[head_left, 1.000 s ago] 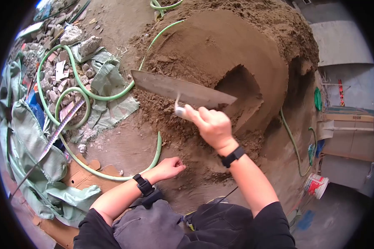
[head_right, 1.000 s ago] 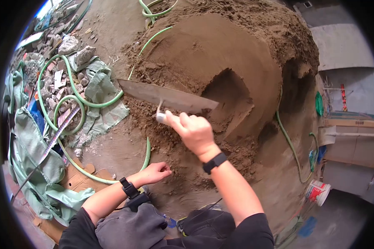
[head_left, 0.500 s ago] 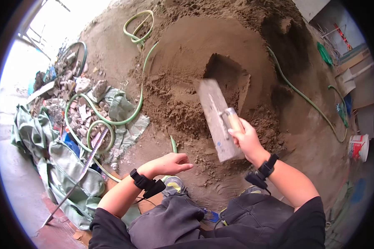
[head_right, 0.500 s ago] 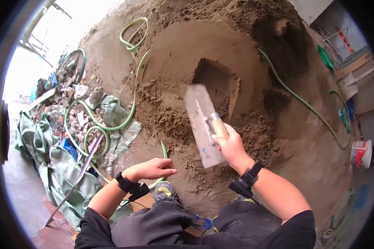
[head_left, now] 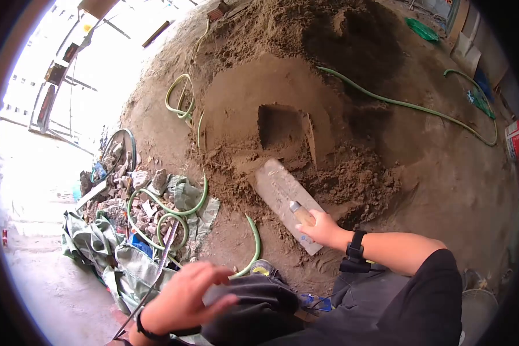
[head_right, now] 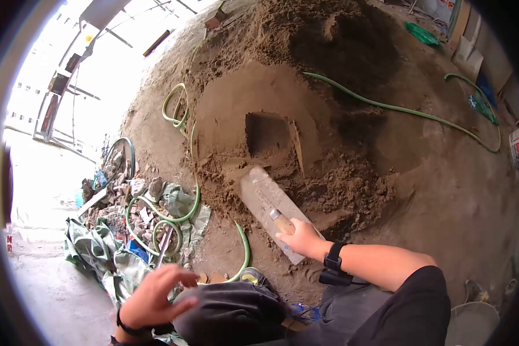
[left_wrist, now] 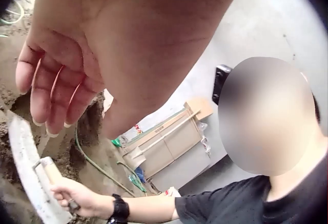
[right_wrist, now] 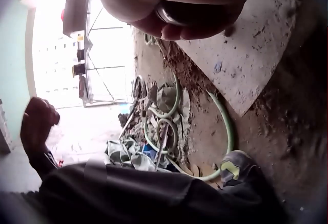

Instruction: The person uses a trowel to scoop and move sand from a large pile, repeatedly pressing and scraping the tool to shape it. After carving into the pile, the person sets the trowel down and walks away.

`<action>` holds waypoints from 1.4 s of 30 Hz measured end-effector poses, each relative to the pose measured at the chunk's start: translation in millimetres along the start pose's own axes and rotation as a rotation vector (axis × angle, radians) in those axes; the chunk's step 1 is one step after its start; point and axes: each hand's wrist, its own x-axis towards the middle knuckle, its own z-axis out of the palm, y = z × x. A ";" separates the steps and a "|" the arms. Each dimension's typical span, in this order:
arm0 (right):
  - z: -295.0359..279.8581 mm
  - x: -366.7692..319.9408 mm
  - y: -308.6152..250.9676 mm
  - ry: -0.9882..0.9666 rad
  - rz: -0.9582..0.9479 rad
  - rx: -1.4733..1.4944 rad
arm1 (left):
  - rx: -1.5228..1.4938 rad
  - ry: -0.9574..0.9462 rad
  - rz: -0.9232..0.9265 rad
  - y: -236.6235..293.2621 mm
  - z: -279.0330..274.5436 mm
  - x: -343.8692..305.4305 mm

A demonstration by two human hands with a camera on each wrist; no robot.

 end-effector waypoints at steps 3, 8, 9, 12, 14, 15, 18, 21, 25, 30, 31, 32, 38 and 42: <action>-3.3 5.1 4.4 0.023 -0.079 -0.162 | -0.218 -0.018 0.161 36.1 26.1 1.1; -8.8 23.1 11.5 0.076 -0.096 -0.222 | -0.311 -0.051 0.200 55.5 79.7 14.9; -8.8 27.6 11.4 0.126 -0.096 -0.192 | -0.268 -0.017 0.192 54.6 86.2 17.5; 8.9 39.9 26.5 0.285 -0.120 0.010 | -0.238 -0.009 0.165 43.2 81.7 19.5; 10.0 39.0 28.1 0.184 0.056 0.204 | -0.334 -0.128 0.128 38.4 75.6 23.9; 9.7 37.8 20.7 0.159 0.040 0.266 | -0.303 -0.076 0.183 35.6 77.9 25.6; 7.4 40.2 2.2 0.115 0.114 0.308 | -0.232 -0.023 0.252 32.3 84.5 19.9; 11.5 50.6 -13.9 0.142 0.158 0.407 | -0.215 0.014 0.268 38.1 88.9 7.5; 35.2 79.0 -34.1 0.281 0.129 0.382 | -0.119 0.109 0.242 28.7 96.1 1.3; 77.5 113.0 -72.1 0.390 0.192 0.575 | 0.036 0.226 0.162 20.2 95.2 -1.8; 85.4 115.4 -80.8 0.412 0.214 0.671 | 0.042 0.229 0.162 18.8 94.0 -3.3; 95.5 112.5 -85.2 0.459 0.215 0.750 | -0.005 0.249 0.171 17.1 93.4 -4.9; 107.0 124.6 -24.6 0.723 0.118 0.208 | -0.077 0.155 0.191 9.3 82.8 -2.1; 94.3 113.0 -1.5 0.781 -0.104 0.215 | -0.075 0.113 0.272 7.2 82.2 -0.8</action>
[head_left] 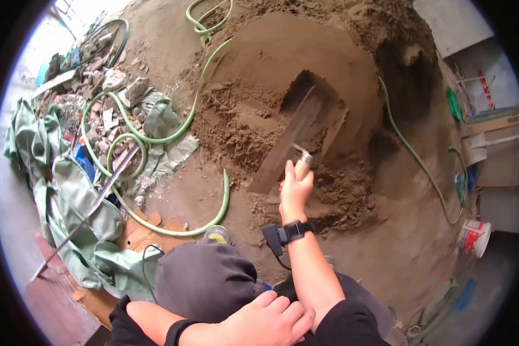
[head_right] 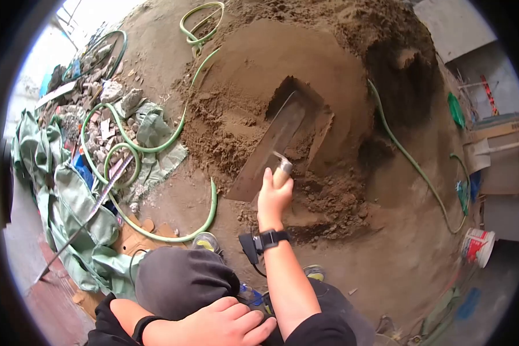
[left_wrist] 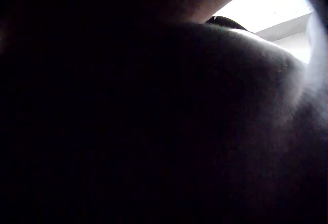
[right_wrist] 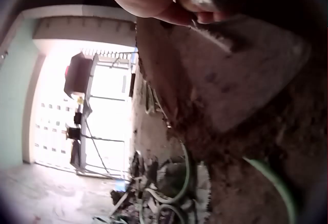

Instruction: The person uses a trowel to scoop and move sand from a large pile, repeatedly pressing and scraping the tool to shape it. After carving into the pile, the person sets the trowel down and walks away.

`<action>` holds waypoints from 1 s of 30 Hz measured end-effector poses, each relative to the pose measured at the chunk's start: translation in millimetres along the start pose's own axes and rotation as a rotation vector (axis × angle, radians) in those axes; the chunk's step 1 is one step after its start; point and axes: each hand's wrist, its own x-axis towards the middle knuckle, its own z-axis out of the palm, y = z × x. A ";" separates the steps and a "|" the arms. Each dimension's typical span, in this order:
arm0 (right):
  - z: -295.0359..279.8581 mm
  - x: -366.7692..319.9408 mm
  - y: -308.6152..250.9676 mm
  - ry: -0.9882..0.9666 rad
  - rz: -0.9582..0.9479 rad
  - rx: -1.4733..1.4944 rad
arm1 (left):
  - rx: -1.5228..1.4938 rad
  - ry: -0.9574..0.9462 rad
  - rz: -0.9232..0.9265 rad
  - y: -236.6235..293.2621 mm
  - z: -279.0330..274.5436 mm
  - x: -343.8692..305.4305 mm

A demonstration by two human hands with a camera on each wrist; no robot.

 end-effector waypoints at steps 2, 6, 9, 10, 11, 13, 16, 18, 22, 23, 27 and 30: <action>-9.8 -21.3 -31.9 -0.059 0.144 0.216 | -0.033 -0.035 0.008 -1.4 -1.4 0.0; 4.6 -14.9 -48.9 -0.213 0.350 0.229 | -0.061 -0.147 -0.010 1.4 -7.4 6.0; 38.5 -10.9 -19.2 -0.152 0.283 0.213 | -0.068 -0.176 -0.028 0.5 -12.4 7.6; 48.2 -9.4 -24.6 -0.130 0.246 0.219 | -0.048 -0.206 -0.029 -0.3 -13.2 8.0; 53.8 -8.7 -29.2 -0.139 0.300 0.278 | -0.042 -0.210 -0.073 -0.7 -13.4 7.7; 65.6 -5.4 -38.0 -0.113 0.340 0.277 | -0.032 -0.233 -0.161 2.2 -13.4 7.5; 78.4 2.0 -39.1 -0.100 0.382 0.294 | -0.002 -0.232 -0.201 3.6 -12.3 9.8; 83.4 7.0 -39.4 -0.104 0.407 0.356 | -0.007 -0.252 -0.215 6.5 -13.7 13.5; 85.6 17.7 -38.5 -0.121 0.494 0.292 | -0.011 -0.259 -0.216 9.5 -13.6 16.3; 87.0 19.4 -36.9 -0.115 0.489 0.304 | -0.022 -0.260 -0.220 10.0 -13.2 15.9; 88.0 24.9 -29.4 -0.114 0.487 0.315 | -0.024 -0.289 -0.228 10.4 -14.3 14.6; 93.8 27.7 -23.5 -0.084 0.420 0.313 | -0.026 -0.293 -0.225 9.6 -14.7 12.9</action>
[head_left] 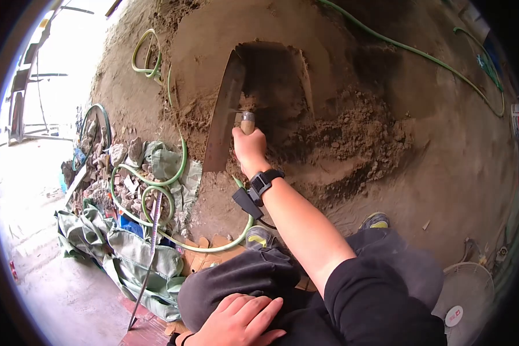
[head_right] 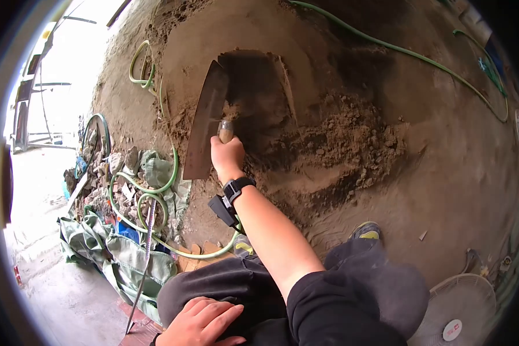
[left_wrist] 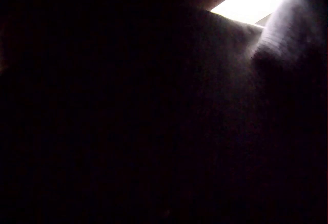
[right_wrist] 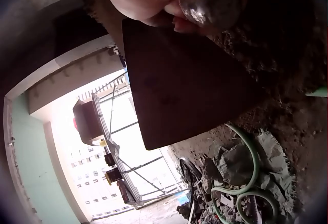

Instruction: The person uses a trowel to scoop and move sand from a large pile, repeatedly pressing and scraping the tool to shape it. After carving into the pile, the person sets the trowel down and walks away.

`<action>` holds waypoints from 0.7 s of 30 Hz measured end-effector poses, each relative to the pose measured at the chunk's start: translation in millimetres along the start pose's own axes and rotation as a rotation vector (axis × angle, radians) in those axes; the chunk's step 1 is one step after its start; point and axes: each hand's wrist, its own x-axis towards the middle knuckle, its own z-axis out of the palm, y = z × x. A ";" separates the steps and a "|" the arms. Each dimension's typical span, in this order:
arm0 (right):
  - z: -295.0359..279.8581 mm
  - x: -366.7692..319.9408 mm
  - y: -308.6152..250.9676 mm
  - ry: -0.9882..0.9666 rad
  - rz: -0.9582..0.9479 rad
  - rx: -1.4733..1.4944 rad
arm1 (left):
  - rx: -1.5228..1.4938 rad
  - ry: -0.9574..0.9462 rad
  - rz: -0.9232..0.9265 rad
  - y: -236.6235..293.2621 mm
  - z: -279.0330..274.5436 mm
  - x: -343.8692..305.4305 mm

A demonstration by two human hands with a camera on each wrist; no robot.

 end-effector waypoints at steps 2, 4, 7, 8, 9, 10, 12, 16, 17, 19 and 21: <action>1.0 1.0 -1.5 -0.002 0.001 -0.001 | -0.010 0.000 0.000 -1.0 -0.1 -0.6; 3.4 4.4 1.2 -0.006 0.002 -0.005 | -0.015 -0.006 0.000 -1.8 -0.2 -1.1; 7.7 8.7 -0.1 -0.006 -0.008 0.011 | -0.017 -0.005 -0.001 -3.0 -0.4 -1.9; 8.0 9.3 -0.6 -0.004 0.001 0.011 | -0.016 0.000 -0.001 -3.3 -0.4 -2.3; 8.0 9.6 -0.5 -0.002 0.010 0.011 | -0.016 -0.001 0.000 -3.5 -0.4 -2.8; 8.1 9.8 -0.5 0.000 0.010 0.012 | -0.013 -0.001 0.001 -4.0 -0.5 -3.1; 8.6 10.8 1.8 0.009 -0.020 -0.023 | -0.010 -0.003 0.004 -4.8 -1.0 -3.5; 9.4 9.5 4.7 0.025 0.010 -0.004 | -0.013 -0.009 -0.002 -5.3 -0.2 -4.5; 7.9 7.4 4.0 0.007 0.049 -0.014 | -0.008 -0.010 -0.005 -5.4 0.2 -4.7; 6.9 6.2 4.1 -0.008 0.094 -0.030 | -0.002 -0.010 -0.004 -5.1 1.1 -6.0; 6.9 6.7 7.5 -0.004 0.106 -0.023 | 0.003 -0.010 -0.007 -5.2 0.7 -7.1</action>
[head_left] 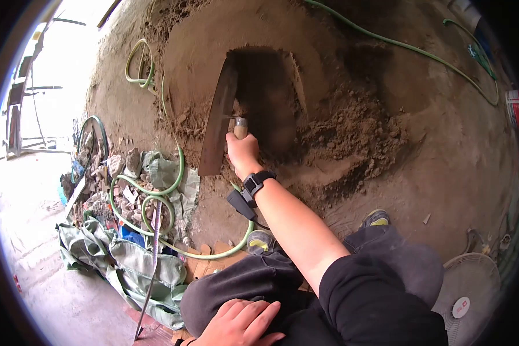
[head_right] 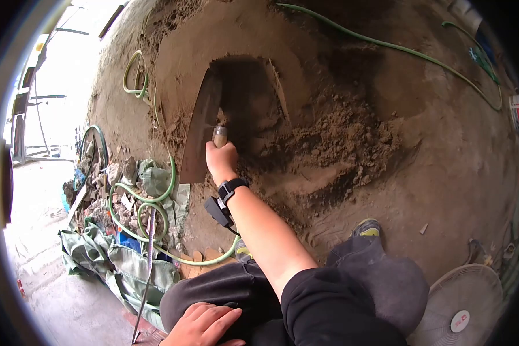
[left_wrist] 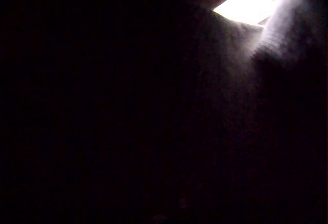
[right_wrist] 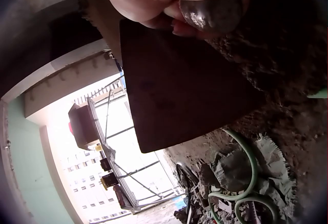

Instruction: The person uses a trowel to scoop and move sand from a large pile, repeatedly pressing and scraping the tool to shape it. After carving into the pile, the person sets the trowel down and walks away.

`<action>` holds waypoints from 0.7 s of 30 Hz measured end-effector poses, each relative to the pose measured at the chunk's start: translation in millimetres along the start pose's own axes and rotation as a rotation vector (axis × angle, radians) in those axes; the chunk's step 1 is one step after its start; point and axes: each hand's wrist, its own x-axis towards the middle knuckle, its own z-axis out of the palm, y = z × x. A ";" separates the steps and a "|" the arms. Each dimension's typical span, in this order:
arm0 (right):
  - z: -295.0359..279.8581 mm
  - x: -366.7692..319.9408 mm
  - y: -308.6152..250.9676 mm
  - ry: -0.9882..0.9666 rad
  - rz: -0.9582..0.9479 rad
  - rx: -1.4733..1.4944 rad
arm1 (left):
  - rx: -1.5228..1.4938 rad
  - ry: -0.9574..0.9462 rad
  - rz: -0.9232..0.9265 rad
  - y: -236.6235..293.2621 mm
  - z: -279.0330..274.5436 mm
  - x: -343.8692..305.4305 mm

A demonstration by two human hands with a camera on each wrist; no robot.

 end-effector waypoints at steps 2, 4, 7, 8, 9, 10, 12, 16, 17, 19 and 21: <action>1.1 2.5 7.1 0.020 -0.001 0.010 | 0.000 -0.009 -0.010 -0.4 -0.9 -0.8; 1.9 8.3 18.1 0.022 -0.023 0.021 | -0.002 -0.008 -0.010 -1.1 -0.2 -2.3; -1.0 10.3 25.7 0.016 -0.047 0.029 | 0.001 0.002 -0.005 -1.7 1.5 -4.6; -2.4 10.1 26.4 0.008 -0.046 0.028 | 0.007 0.009 -0.001 -1.6 2.1 -5.1; -2.9 9.9 26.3 0.008 -0.049 0.025 | 0.005 0.012 0.002 -1.0 2.1 -5.6; -2.5 9.6 26.0 0.020 -0.053 0.013 | 0.006 0.011 -0.001 -0.3 1.7 -6.2; -2.5 8.3 24.0 0.029 -0.062 -0.002 | 0.006 0.016 -0.003 0.3 1.6 -7.2; -12.8 -7.2 16.2 0.020 -0.015 0.052 | 0.006 0.037 0.013 1.1 2.7 -8.6; -18.8 -14.8 14.3 0.033 0.022 0.039 | 0.012 0.043 0.020 1.7 3.0 -8.8; -28.2 -18.4 17.1 0.030 -0.073 0.076 | 0.005 0.053 0.043 1.3 2.9 -7.8; -44.7 -31.7 7.0 0.001 -0.025 0.089 | -0.006 0.064 0.067 1.1 2.8 -6.3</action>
